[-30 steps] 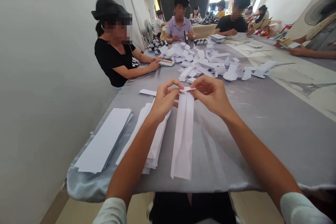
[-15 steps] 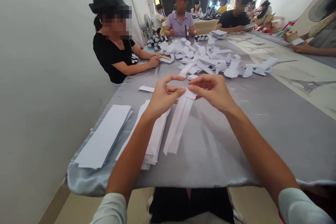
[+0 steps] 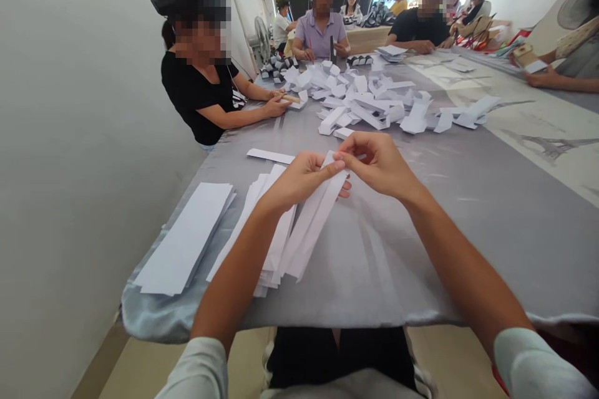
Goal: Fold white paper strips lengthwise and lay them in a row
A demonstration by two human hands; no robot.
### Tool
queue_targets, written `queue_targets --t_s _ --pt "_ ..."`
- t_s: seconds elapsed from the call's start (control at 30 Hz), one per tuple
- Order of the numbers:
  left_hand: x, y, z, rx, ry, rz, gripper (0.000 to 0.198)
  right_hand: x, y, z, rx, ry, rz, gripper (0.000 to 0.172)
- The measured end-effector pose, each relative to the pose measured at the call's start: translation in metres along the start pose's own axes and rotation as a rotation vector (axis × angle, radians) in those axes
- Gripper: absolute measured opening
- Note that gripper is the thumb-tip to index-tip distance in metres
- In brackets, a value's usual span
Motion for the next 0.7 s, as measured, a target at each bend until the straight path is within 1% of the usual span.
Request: queue_targets --t_s 0.1,0.23,0.3,0.4,0.57,0.7 --pt "0.002 -0.008 -0.008 -0.123 0.045 -0.029 0.047 -0.002 0.008 -0.004 -0.043 0.007 0.03 0.027" --pt "0.004 -0.014 -0.014 -0.184 0.093 -0.044 0.041 -0.007 0.034 -0.009 -0.145 0.034 0.178 0.025" --pt "0.003 -0.018 -0.015 -0.194 0.108 -0.069 0.038 -0.007 0.045 -0.007 -0.2 0.039 0.216 0.025" --pt "0.002 -0.02 -0.017 -0.184 0.135 -0.097 0.036 -0.005 0.061 0.005 -0.269 0.038 0.252 0.027" --pt "0.0 -0.021 -0.025 -0.14 0.202 -0.185 0.033 -0.005 0.101 0.031 -0.394 0.024 0.403 0.033" --pt "-0.001 -0.02 -0.025 -0.033 0.214 -0.232 0.029 -0.01 0.124 0.042 -0.474 0.007 0.47 0.03"
Point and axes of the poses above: each hand's wrist, its own x-axis towards the middle knuckle, its own y-axis out of the back of the hand, z = x × y, the point moved 10 cm from there along x, towards the middle knuckle, and after that the axes turned 8 degrees about -z, right-handed, at the moved point
